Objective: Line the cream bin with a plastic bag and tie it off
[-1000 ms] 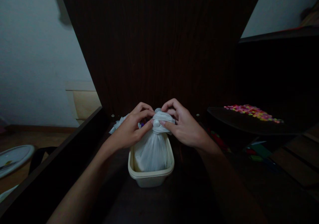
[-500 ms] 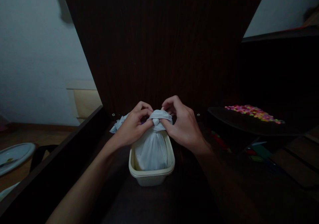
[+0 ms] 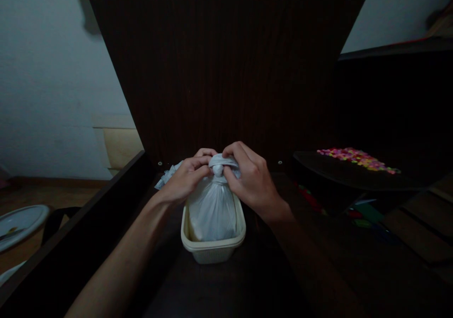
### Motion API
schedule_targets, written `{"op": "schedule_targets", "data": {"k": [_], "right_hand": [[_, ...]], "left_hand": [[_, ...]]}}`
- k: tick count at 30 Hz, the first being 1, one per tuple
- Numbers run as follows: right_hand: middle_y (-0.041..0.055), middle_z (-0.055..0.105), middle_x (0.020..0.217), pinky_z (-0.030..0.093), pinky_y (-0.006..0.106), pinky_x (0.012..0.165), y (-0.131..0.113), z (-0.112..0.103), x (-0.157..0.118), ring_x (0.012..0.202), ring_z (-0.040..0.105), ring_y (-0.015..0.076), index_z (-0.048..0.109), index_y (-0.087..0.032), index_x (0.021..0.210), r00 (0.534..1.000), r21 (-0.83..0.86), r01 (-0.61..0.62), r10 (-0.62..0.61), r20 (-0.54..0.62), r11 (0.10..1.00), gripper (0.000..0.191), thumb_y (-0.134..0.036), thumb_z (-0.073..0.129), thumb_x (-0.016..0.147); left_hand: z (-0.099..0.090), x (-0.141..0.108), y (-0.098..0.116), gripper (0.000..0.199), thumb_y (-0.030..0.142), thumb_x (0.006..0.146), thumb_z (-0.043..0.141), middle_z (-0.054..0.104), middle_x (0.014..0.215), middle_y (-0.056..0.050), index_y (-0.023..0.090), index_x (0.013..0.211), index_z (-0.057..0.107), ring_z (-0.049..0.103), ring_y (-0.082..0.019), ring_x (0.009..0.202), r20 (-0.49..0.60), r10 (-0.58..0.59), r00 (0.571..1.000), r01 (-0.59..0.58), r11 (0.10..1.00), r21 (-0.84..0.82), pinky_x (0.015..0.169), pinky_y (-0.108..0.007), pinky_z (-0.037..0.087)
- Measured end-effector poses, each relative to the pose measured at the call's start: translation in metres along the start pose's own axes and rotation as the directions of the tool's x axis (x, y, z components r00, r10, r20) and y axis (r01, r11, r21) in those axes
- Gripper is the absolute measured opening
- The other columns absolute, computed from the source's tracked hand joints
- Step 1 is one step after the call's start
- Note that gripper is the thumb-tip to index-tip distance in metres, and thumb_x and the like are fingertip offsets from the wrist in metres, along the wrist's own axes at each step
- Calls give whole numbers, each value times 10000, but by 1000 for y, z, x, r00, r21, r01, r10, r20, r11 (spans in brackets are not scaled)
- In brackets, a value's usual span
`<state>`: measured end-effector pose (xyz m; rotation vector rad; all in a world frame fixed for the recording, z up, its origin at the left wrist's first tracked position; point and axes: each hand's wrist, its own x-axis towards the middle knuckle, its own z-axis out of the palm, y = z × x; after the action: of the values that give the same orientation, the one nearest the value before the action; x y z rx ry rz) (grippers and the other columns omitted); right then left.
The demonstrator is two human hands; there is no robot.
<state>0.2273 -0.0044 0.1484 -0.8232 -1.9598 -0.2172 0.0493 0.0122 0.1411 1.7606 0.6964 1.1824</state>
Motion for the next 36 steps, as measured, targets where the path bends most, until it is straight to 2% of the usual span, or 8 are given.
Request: {"op": "schedule_targets", "data": {"k": [6, 9, 14, 17, 22, 25, 30, 36], "right_hand": [[81, 620, 876, 446, 371, 742, 6, 3, 0, 836, 586, 244, 534, -198, 903, 997, -141, 73, -69, 28, 987, 244, -2, 439, 791], [72, 636, 898, 449, 358, 754, 4, 1, 0, 851, 598, 233, 532, -207, 926, 999, -75, 26, -24, 34, 997, 257, -8, 451, 786], [37, 667, 949, 462, 317, 740, 0, -5, 2, 824, 645, 195, 510, -223, 1030, 972, 130, -234, 227, 64, 964, 305, -45, 524, 782], [25, 668, 905, 470, 312, 712, 0, -7, 2, 798, 659, 191, 511, -223, 1015, 935, 233, -349, 322, 146, 908, 255, -79, 545, 807], [25, 655, 940, 508, 305, 743, 2, -4, 1, 868, 670, 183, 516, -222, 1019, 926, 416, -378, 345, 155, 827, 295, -80, 597, 773], [14, 627, 973, 519, 299, 759, 3, 0, 0, 905, 663, 175, 499, -238, 1040, 932, 498, -356, 343, 121, 791, 369, -77, 622, 732], [9, 610, 988, 527, 306, 732, 3, 1, 0, 889, 680, 175, 464, -255, 1068, 922, 601, -356, 373, 101, 716, 436, -114, 658, 704], [15, 682, 922, 526, 308, 701, 5, -2, 3, 823, 697, 182, 463, -243, 1022, 838, 640, -505, 505, 205, 579, 454, -157, 691, 638]], "left_hand": [[-4, -1, 1, 174, 180, 783, 612, 621, 1182, -78, 181, 797, 785, 555, -234, 1063, 168, -37, 985, 50, 996, -75, 942, -346, 437], [-8, 0, 3, 190, 188, 804, 612, 621, 1185, -72, 205, 835, 799, 556, -238, 1069, 199, -27, 980, 30, 1000, -8, 949, -358, 437], [-14, 0, 10, 107, 229, 820, 685, 632, 1048, -62, 195, 849, 782, 571, -228, 1018, 135, -2, 991, -19, 988, 154, 891, -343, 455], [-13, 1, 9, 84, 246, 817, 733, 666, 973, -48, 168, 845, 746, 604, -199, 940, 88, 3, 996, -12, 994, 108, 848, -318, 466], [-7, 4, 3, 378, 164, 632, 894, 648, 874, 21, 177, 888, 616, 625, -118, 788, -75, 23, 997, -34, 987, -157, 739, -234, 489], [-6, 5, 0, 461, 126, 584, 906, 649, 913, 16, 182, 899, 575, 632, -103, 788, -149, 62, 987, -87, 982, -167, 719, -210, 497], [-8, 6, -2, 407, 185, 636, 878, 662, 914, -10, 178, 946, 614, 629, -139, 843, -162, 127, 978, -134, 990, -31, 757, -249, 511], [-9, 2, 3, 123, 278, 783, 771, 606, 858, -15, 174, 832, 727, 542, -140, 743, -138, 226, 964, -148, 892, 427, 680, -277, 437]]}}
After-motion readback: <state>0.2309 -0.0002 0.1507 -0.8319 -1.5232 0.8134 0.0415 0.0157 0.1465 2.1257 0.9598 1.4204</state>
